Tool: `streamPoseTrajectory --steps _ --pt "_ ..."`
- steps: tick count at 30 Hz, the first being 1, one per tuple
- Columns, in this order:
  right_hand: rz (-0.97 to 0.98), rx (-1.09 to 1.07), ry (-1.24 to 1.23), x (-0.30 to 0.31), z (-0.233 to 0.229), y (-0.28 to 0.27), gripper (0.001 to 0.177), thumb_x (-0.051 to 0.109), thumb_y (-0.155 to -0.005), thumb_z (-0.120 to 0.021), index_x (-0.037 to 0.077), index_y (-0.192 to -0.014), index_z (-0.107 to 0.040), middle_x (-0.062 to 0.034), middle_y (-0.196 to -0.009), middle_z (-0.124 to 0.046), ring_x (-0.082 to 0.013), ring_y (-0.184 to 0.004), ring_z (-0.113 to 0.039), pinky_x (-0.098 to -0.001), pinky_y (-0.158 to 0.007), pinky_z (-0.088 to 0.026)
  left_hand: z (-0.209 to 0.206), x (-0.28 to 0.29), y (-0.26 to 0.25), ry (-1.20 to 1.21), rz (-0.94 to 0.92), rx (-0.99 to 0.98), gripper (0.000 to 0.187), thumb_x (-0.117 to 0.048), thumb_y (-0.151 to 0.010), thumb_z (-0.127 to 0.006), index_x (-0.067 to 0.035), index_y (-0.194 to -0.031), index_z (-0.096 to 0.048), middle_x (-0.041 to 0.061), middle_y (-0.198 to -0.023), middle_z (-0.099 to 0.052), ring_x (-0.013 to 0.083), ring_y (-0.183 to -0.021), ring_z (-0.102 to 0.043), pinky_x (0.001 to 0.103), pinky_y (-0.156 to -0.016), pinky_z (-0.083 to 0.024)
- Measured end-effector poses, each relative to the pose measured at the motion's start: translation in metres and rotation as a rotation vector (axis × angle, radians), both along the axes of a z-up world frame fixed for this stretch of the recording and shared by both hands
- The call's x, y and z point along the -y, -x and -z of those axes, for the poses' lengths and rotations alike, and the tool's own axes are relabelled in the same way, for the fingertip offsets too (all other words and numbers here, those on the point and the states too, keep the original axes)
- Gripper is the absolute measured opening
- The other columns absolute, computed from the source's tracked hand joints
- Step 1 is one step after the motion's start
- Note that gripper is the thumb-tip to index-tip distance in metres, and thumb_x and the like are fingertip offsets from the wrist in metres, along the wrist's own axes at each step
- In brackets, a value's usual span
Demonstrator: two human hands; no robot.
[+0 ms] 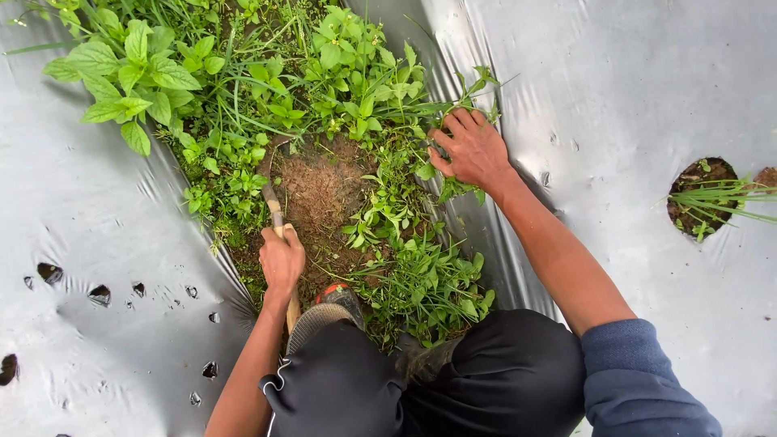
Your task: Using a hand sickle and bare hands to remove weeds from a narrow soil strip between plastic mulch sheets in a garden.
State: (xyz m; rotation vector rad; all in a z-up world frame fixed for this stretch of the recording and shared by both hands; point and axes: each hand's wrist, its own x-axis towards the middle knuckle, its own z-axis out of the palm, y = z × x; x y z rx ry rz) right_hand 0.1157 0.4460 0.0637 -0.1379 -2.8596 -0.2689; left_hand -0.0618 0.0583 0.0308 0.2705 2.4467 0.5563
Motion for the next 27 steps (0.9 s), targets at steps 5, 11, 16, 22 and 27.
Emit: streamPoseTrajectory --steps 5,11,16,22,27 --pt "-0.004 -0.023 -0.002 -0.003 0.001 0.002 0.023 0.042 -0.102 -0.063 0.019 -0.105 -0.068 -0.0067 -0.097 -0.056 -0.0247 -0.102 -0.059 -0.04 -0.088 -0.046 -0.003 -0.016 -0.035 0.159 0.432 0.014 0.029 -0.028 -0.113 -0.031 -0.004 -0.111 -0.045 0.014 -0.069 -0.063 0.0313 -0.062 -0.071 0.05 -0.059 -0.06" --pt "-0.017 -0.054 0.019 -0.008 0.012 0.001 0.025 0.043 -0.101 -0.063 0.019 -0.104 -0.067 -0.0075 -0.096 -0.056 -0.0266 -0.104 -0.06 -0.0416 -0.087 -0.047 0.016 -0.005 0.023 0.119 0.277 -0.057 0.03 -0.033 -0.114 -0.03 -0.006 -0.111 -0.042 0.013 -0.067 -0.06 0.034 -0.06 -0.07 0.05 -0.054 -0.058" --pt "-0.015 0.007 0.016 -0.007 0.008 0.001 0.024 0.041 -0.103 -0.06 0.019 -0.108 -0.066 -0.0066 -0.099 -0.053 -0.0255 -0.107 -0.058 -0.0404 -0.09 -0.047 0.023 0.0 -0.044 0.202 0.581 -0.057 0.033 -0.038 -0.112 -0.033 -0.008 -0.109 -0.046 0.013 -0.068 -0.067 0.0348 -0.065 -0.074 0.052 -0.059 -0.061" --pt "0.01 0.004 0.032 -0.009 0.001 0.0 0.022 0.039 -0.102 -0.062 0.017 -0.106 -0.066 -0.0072 -0.098 -0.054 -0.0258 -0.107 -0.058 -0.0416 -0.091 -0.048 0.01 -0.028 -0.006 0.212 0.499 -0.137 0.033 -0.036 -0.114 -0.03 -0.008 -0.109 -0.046 0.014 -0.069 -0.068 0.0339 -0.066 -0.075 0.051 -0.062 -0.062" --pt "-0.003 0.0 0.023 -0.007 0.0 0.001 0.021 0.037 -0.101 -0.063 0.017 -0.106 -0.065 -0.0076 -0.098 -0.053 -0.0256 -0.106 -0.057 -0.0411 -0.092 -0.047 0.014 -0.003 -0.04 0.291 0.731 -0.112 0.035 -0.04 -0.113 -0.028 -0.01 -0.106 -0.044 0.014 -0.07 -0.068 0.0358 -0.071 -0.077 0.052 -0.069 -0.062"
